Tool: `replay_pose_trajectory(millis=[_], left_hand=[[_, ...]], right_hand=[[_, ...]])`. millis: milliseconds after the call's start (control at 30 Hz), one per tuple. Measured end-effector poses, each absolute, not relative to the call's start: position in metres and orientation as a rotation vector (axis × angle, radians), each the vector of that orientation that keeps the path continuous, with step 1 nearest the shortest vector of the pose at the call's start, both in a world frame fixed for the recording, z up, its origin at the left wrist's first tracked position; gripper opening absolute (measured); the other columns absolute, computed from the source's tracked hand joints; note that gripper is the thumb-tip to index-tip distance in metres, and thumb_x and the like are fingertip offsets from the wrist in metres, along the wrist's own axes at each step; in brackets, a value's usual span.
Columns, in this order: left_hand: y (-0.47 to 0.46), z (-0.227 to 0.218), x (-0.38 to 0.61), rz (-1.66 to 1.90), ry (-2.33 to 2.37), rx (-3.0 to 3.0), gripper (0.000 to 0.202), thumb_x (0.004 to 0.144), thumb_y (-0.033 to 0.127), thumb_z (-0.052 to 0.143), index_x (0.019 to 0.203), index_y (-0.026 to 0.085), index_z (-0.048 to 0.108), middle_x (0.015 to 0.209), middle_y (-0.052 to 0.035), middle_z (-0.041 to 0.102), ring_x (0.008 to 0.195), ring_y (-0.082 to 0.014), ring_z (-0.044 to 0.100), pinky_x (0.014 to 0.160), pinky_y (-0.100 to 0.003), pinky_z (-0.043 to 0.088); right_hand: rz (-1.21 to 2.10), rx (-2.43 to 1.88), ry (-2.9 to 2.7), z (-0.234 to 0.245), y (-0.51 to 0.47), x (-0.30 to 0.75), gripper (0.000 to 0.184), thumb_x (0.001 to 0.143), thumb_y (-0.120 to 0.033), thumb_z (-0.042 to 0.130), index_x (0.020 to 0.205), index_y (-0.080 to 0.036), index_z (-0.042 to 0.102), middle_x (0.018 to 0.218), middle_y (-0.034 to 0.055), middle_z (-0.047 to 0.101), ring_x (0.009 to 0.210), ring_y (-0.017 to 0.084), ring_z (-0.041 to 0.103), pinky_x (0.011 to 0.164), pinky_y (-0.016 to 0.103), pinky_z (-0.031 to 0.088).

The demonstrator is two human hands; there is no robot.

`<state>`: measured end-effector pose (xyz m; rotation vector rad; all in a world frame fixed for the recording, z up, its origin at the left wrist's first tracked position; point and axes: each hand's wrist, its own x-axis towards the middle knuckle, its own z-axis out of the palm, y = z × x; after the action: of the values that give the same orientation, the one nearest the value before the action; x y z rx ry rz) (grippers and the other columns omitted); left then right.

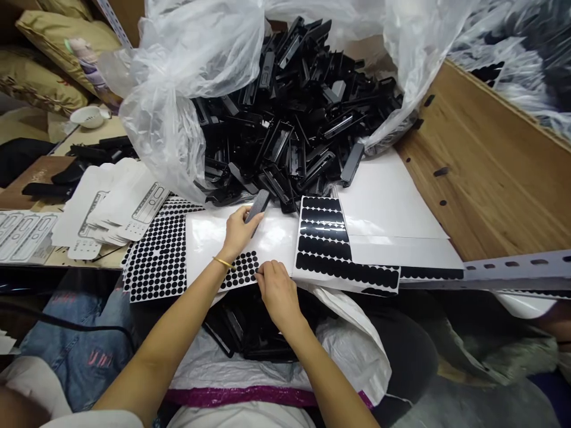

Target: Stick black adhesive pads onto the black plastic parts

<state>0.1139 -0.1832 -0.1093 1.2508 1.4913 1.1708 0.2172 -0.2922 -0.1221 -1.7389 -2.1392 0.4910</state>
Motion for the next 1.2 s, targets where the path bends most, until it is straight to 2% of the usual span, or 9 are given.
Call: replay_pose_trajectory(millis=[67, 133, 267, 367, 467, 600, 833, 1100, 1200], left_hand=[[-0.198, -0.104, 0.11, 1.16, 1.401, 1.118, 0.026, 0.07, 0.04, 0.067, 0.068, 0.016, 0.057, 0.059, 0.0038, 0.05, 0.058, -0.0104, 0.049, 0.056, -0.022, 0.039], [-0.216, -0.1, 0.112, 1.14, 1.292, 0.951, 0.035, 0.069, 0.048, 0.066, 0.064, 0.017, 0.052, 0.057, 0.0051, 0.048, 0.052, -0.0082, 0.048, 0.053, -0.021, 0.038], [-0.25, -0.096, 0.124, 0.962, 1.028, 0.644, 0.037, 0.067, 0.049, 0.069, 0.072, 0.017, 0.051, 0.064, 0.0045, 0.053, 0.056, -0.0083, 0.054, 0.06, -0.021, 0.042], [-0.268, -0.095, 0.134, 0.857, 0.927, 0.6, 0.035, 0.07, 0.048, 0.067, 0.075, 0.017, 0.053, 0.065, 0.004, 0.054, 0.056, -0.0073, 0.052, 0.059, -0.021, 0.042], [-0.28, -0.096, 0.143, 0.808, 0.913, 0.595, 0.036, 0.07, 0.049, 0.067, 0.073, 0.016, 0.053, 0.063, 0.0049, 0.051, 0.055, -0.006, 0.046, 0.054, -0.018, 0.038], [-0.287, -0.095, 0.148, 0.782, 0.931, 0.596, 0.037, 0.07, 0.05, 0.066, 0.073, 0.016, 0.051, 0.062, 0.0055, 0.048, 0.056, -0.0059, 0.042, 0.052, -0.017, 0.035], [-0.29, -0.091, 0.15, 0.803, 0.923, 0.603, 0.036, 0.072, 0.05, 0.064, 0.073, 0.017, 0.049, 0.063, 0.006, 0.046, 0.056, -0.0059, 0.04, 0.054, -0.017, 0.035], [-0.291, -0.089, 0.155, 0.866, 0.954, 0.662, 0.029, 0.076, 0.043, 0.063, 0.073, 0.017, 0.051, 0.066, 0.0054, 0.049, 0.059, -0.0057, 0.045, 0.058, -0.017, 0.038], [-0.289, -0.091, 0.156, 0.844, 0.907, 0.639, 0.027, 0.077, 0.043, 0.062, 0.075, 0.018, 0.051, 0.068, 0.0043, 0.055, 0.062, -0.0071, 0.051, 0.064, -0.02, 0.043]], right_hand=[[0.612, -1.682, -2.12, -0.118, -0.29, 0.226, 0.011, 0.085, -0.015, 0.049, 0.076, -0.021, 0.05, 0.078, 0.0055, 0.059, 0.079, 0.021, 0.054, 0.061, 0.03, 0.043], [0.819, -1.586, -2.035, -0.111, -0.291, 0.237, 0.013, 0.084, -0.015, 0.049, 0.073, -0.021, 0.049, 0.074, 0.0025, 0.057, 0.072, 0.018, 0.053, 0.059, 0.028, 0.041], [1.163, -1.442, -1.526, -0.094, -0.3, 0.257, 0.016, 0.086, -0.027, 0.047, 0.071, -0.021, 0.047, 0.063, -0.0035, 0.048, 0.056, 0.011, 0.044, 0.052, 0.023, 0.037], [1.188, -1.422, -1.185, -0.089, -0.309, 0.264, 0.018, 0.086, -0.035, 0.047, 0.074, -0.021, 0.046, 0.064, -0.0039, 0.046, 0.054, 0.009, 0.041, 0.049, 0.022, 0.035], [1.205, -1.431, -1.073, -0.089, -0.314, 0.265, 0.02, 0.085, -0.038, 0.049, 0.075, -0.02, 0.046, 0.065, -0.0029, 0.047, 0.056, 0.01, 0.042, 0.051, 0.022, 0.037], [1.163, -1.481, -1.078, -0.092, -0.318, 0.264, 0.021, 0.084, -0.038, 0.05, 0.075, -0.02, 0.047, 0.065, -0.0024, 0.047, 0.059, 0.011, 0.045, 0.054, 0.023, 0.04], [1.069, -1.527, -1.172, -0.092, -0.318, 0.264, 0.017, 0.084, -0.033, 0.048, 0.073, -0.021, 0.046, 0.063, -0.0032, 0.046, 0.055, 0.011, 0.043, 0.051, 0.023, 0.037], [0.747, -1.673, -1.42, -0.096, -0.317, 0.258, 0.011, 0.086, -0.025, 0.042, 0.075, -0.023, 0.04, 0.068, -0.001, 0.05, 0.061, 0.014, 0.05, 0.056, 0.027, 0.037], [0.641, -1.716, -1.405, -0.097, -0.321, 0.272, 0.005, 0.086, -0.023, 0.042, 0.081, -0.023, 0.041, 0.071, -0.0001, 0.053, 0.063, 0.015, 0.053, 0.058, 0.027, 0.04]])
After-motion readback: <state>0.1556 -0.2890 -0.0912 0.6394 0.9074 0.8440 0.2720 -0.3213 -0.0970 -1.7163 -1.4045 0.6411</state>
